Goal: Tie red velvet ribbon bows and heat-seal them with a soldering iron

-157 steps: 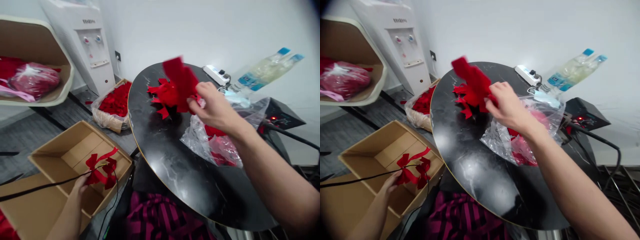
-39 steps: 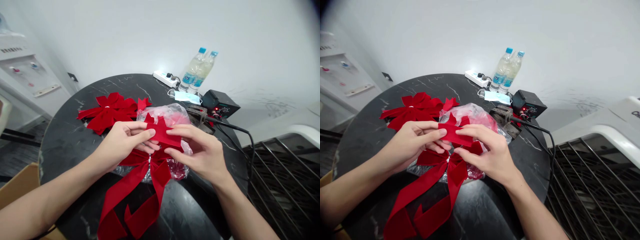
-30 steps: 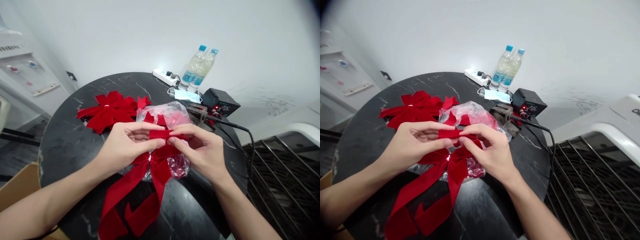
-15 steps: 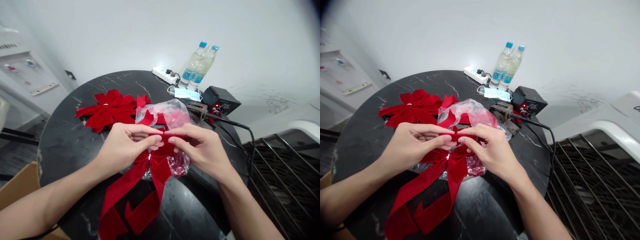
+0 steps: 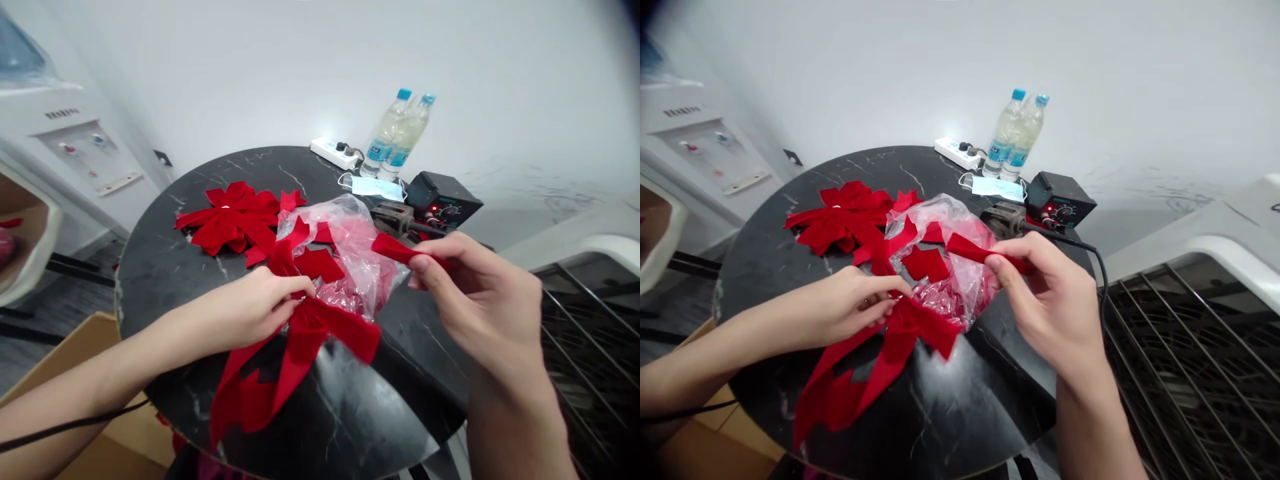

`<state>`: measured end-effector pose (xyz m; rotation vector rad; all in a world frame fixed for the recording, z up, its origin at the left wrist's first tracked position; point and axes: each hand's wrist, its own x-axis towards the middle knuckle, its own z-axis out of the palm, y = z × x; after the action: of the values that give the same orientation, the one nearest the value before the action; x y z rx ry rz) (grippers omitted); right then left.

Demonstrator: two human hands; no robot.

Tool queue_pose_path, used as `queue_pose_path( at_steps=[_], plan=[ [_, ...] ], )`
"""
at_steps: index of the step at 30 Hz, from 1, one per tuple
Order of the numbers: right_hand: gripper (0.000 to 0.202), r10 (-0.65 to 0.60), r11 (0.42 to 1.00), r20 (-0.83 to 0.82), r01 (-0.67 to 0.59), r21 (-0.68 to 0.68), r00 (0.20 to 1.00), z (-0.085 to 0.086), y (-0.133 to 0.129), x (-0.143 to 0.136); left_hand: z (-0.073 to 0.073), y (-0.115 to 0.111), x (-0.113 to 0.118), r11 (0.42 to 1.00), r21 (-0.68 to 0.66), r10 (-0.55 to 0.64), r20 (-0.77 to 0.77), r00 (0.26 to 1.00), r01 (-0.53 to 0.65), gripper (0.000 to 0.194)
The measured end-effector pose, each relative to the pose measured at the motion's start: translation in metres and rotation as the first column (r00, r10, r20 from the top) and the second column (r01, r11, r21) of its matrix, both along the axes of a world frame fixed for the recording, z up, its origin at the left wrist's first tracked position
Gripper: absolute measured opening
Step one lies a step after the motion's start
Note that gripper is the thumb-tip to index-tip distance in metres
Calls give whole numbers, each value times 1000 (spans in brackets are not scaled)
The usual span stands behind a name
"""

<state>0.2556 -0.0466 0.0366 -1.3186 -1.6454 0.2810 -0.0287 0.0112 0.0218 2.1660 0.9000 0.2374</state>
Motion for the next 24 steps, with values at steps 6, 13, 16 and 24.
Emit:
queue_pose_path(
  at_steps=[6, 13, 16, 24],
  plan=[
    [5, 168, 964, -188, -202, -176, 968, -7, -39, -17, 36, -14, -14, 955, -295, 117, 296, 948, -26, 10],
    [9, 370, 850, -241, -431, -303, 897, -12, -45, -50, 39, -24, -1, 862, -505, 211, 428, 879, 39, 48],
    [11, 378, 851, -169, -413, -324, 910, -4, -42, -45, 37, -20, 2, 859, -512, 223, 330, 917, -25, 50],
    [11, 322, 887, -4, -303, -348, 947, 10, -29, -22, 14, -10, 18, 702, -711, 372, 422, 827, 48, 38]
  ],
)
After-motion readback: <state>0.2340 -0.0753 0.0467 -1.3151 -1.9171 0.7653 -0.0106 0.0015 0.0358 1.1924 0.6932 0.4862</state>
